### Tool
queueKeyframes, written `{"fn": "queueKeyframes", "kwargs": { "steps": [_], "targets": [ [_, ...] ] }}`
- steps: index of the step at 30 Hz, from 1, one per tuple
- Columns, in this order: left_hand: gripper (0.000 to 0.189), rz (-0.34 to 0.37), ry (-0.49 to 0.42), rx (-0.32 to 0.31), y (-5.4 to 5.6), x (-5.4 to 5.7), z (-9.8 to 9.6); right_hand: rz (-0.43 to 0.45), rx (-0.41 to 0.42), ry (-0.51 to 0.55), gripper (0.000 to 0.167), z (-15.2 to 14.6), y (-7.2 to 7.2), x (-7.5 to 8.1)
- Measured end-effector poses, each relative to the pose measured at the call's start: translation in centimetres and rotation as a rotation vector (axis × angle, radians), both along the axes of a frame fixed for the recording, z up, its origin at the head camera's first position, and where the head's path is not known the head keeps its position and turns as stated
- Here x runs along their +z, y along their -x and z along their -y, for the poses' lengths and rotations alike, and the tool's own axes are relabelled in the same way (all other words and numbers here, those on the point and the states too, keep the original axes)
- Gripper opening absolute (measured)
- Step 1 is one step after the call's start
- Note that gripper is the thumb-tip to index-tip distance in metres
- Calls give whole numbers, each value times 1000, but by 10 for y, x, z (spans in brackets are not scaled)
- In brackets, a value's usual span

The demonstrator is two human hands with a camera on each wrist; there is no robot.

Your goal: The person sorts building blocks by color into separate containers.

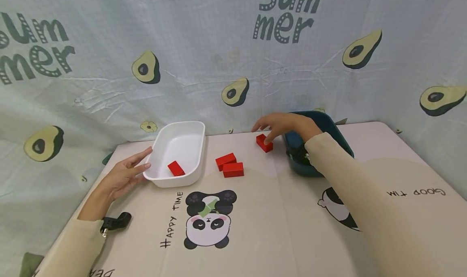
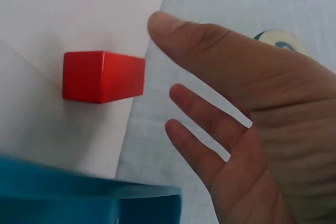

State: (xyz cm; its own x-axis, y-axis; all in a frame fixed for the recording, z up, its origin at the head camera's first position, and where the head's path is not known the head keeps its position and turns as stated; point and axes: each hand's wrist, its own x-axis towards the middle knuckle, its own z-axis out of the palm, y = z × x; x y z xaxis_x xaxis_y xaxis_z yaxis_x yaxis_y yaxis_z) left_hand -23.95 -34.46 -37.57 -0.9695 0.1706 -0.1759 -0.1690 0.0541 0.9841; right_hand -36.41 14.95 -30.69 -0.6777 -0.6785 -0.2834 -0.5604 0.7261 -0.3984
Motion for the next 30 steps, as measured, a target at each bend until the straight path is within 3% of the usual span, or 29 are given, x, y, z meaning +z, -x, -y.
{"fn": "queueKeyframes", "kwargs": {
  "steps": [15,20,30],
  "targets": [
    [72,-15,-23,-13,0,-2,3,3,-16,-93,55,-1,16,-19],
    [72,-14,-13,-13,-1,-3,1,-10,-10,-117,55,3,13,-21],
    [72,-15,-7,-12,-1,-1,2,11,-74,-90,56,11,5,-20]
  ]
}}
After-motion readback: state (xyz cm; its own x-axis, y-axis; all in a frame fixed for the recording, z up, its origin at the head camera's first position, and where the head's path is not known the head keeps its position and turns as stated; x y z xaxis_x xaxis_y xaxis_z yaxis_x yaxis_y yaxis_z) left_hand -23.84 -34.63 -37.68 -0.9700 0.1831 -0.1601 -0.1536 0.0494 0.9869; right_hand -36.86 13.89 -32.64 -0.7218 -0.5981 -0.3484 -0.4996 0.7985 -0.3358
